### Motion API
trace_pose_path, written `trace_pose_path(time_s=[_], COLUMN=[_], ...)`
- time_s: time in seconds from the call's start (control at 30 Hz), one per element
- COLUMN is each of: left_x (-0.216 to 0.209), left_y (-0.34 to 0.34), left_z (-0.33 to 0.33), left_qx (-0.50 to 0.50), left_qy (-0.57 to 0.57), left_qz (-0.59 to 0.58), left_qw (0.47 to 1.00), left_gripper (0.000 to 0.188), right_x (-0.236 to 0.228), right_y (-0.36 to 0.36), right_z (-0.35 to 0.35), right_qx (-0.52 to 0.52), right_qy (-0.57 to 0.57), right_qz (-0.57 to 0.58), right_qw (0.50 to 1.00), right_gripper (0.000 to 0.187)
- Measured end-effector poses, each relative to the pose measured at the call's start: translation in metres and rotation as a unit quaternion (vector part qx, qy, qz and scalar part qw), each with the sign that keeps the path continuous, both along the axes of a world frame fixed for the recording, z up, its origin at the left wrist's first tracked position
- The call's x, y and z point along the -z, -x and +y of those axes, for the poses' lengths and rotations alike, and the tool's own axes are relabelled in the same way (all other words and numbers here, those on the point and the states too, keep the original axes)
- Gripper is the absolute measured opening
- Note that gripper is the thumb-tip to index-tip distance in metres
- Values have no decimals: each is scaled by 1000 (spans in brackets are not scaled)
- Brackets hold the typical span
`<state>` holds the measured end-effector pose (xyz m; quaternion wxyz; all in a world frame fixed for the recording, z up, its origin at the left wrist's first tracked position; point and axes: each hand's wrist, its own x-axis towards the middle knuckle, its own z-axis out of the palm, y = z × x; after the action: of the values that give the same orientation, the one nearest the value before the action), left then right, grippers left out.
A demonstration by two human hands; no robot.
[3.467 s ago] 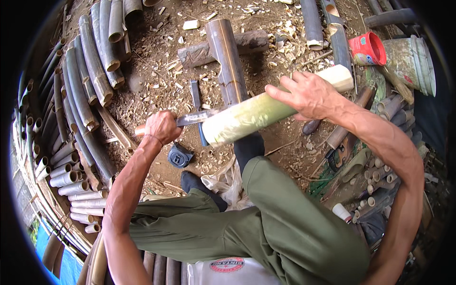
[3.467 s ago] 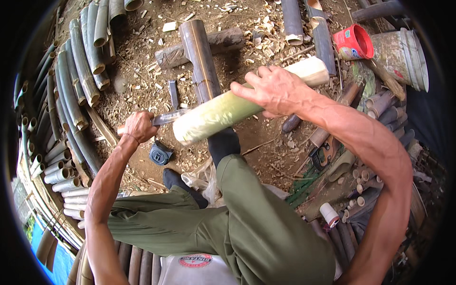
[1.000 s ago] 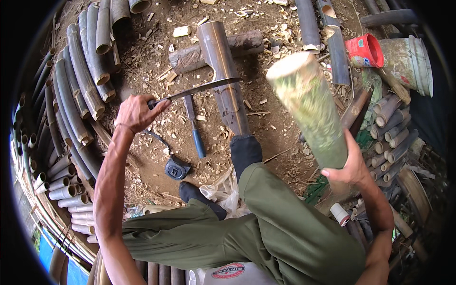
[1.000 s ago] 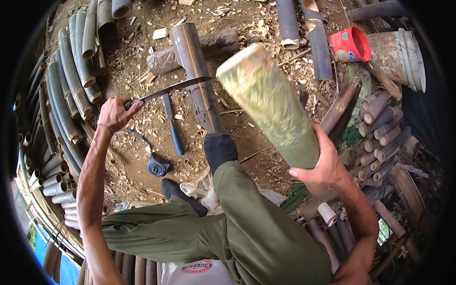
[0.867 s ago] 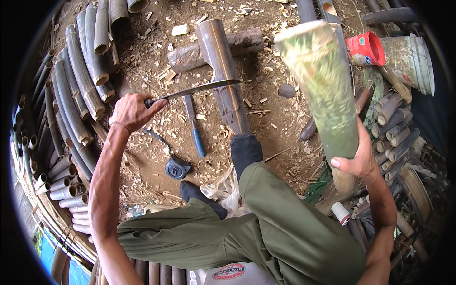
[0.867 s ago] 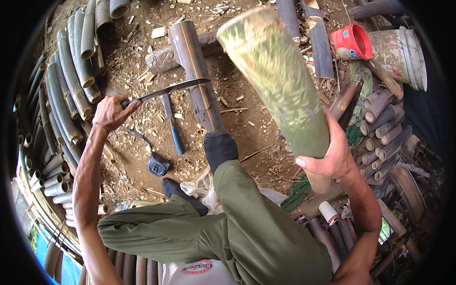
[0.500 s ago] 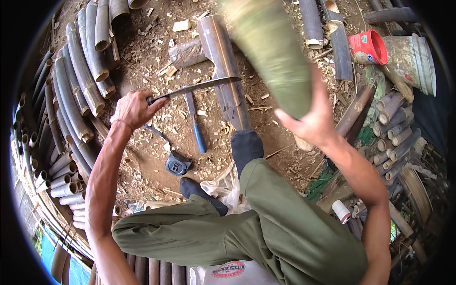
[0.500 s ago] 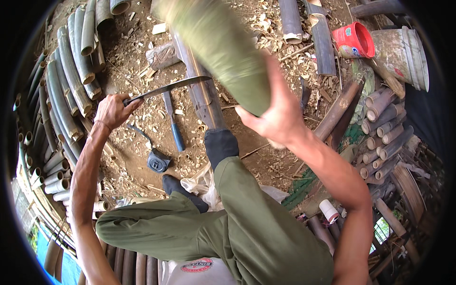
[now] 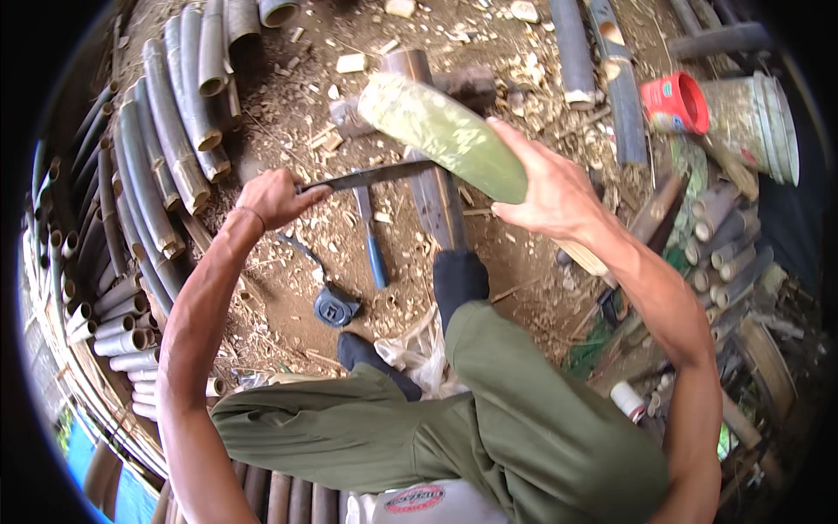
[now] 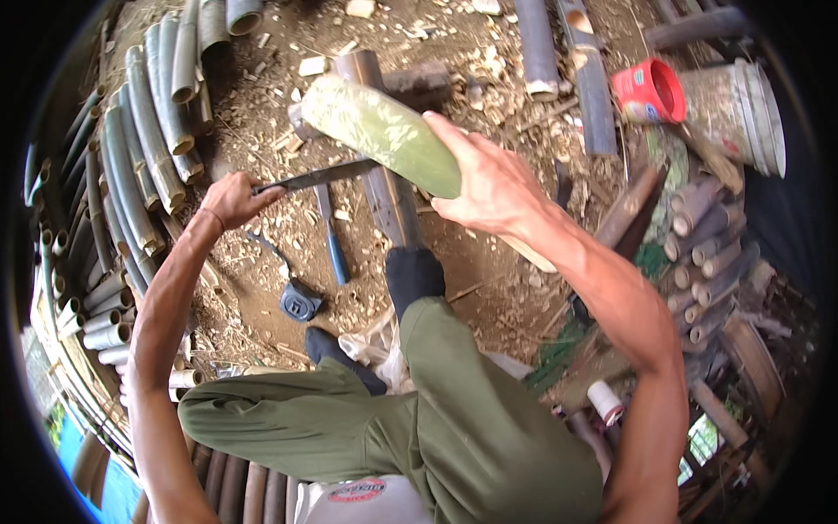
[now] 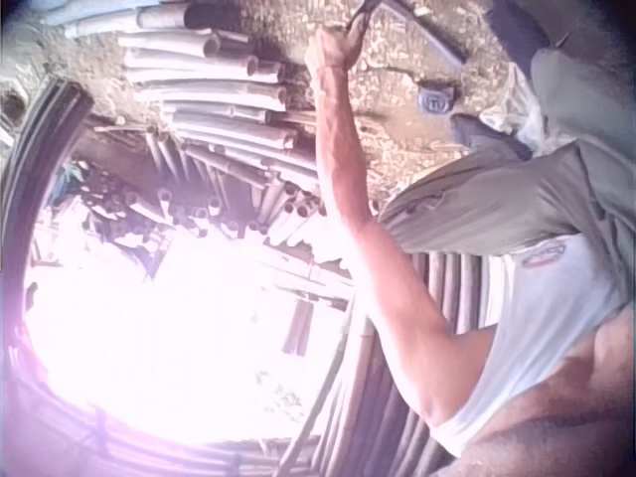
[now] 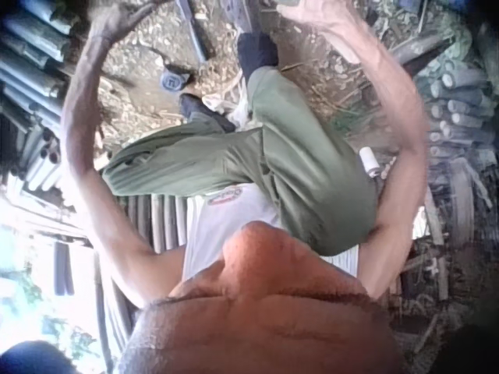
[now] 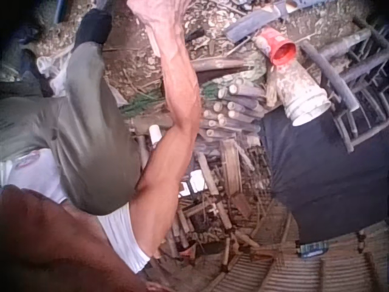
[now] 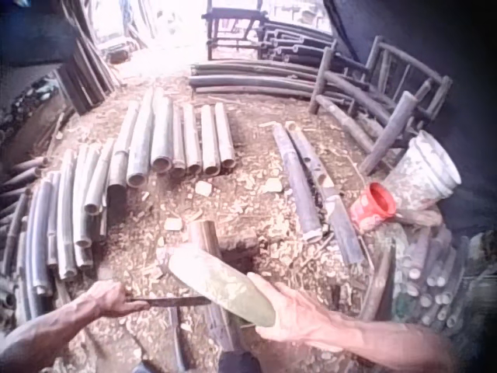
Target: The person carves holes into bamboo poles using a machete and a carving knife, then fits bamboo poles together to check the joint.
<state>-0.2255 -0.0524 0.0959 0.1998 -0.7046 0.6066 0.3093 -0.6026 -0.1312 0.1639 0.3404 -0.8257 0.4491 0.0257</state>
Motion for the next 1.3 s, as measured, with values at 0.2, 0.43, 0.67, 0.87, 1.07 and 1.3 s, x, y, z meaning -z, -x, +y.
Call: trace_pose_path(time_s=[0.2, 0.43, 0.67, 0.87, 1.07, 1.3], left_x=[4, 19, 18, 19, 15, 26], left_y=[0, -15, -13, 18, 49, 43], left_z=[-4, 2, -2, 83, 125, 107], left_qx=[13, -30, 7, 29, 0, 2], left_qy=[3, -52, -38, 239, 264, 233], left_qz=[10, 28, 47, 2, 20, 1], left_qw=[1000, 998, 998, 971, 964, 973], left_gripper=[78, 84, 81, 37, 32, 27], right_x=[-26, -4, 5, -8, -33, 0], right_y=[-10, -3, -5, 19, 34, 36], right_z=[-21, 3, 7, -1, -15, 12], right_qx=[83, -7, -61, 53, 69, -238], right_qy=[175, 42, -47, 39, 45, 189], right_qz=[-393, -122, -30, -254, -260, -187], right_qw=[899, 992, 997, 965, 962, 934], right_gripper=[96, 98, 100, 105, 99, 91])
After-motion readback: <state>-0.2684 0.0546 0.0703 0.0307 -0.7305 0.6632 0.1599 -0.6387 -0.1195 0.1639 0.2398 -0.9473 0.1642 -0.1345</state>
